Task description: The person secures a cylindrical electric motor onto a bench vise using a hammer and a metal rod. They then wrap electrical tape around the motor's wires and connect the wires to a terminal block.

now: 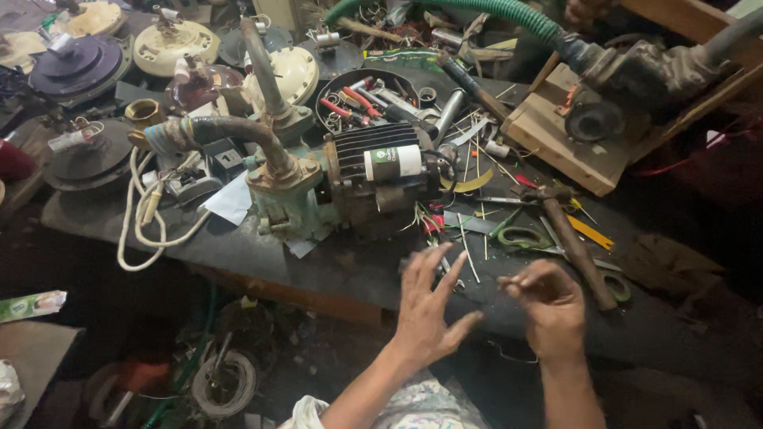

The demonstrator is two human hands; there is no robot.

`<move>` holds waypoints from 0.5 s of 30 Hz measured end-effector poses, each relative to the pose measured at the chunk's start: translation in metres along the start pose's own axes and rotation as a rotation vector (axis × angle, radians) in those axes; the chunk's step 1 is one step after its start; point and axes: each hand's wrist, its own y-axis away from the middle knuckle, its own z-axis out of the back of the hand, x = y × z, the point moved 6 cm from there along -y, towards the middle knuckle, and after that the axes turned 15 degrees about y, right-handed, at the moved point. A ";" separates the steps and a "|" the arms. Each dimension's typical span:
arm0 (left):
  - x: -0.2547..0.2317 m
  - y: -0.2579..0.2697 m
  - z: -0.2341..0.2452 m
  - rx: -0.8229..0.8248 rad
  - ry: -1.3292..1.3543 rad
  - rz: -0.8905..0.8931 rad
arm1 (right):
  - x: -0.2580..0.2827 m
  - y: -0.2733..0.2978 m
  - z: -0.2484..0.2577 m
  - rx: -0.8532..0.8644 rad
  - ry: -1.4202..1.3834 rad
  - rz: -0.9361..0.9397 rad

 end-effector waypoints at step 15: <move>-0.005 0.010 -0.002 0.029 0.473 0.331 | 0.009 0.016 -0.017 0.153 0.372 -0.150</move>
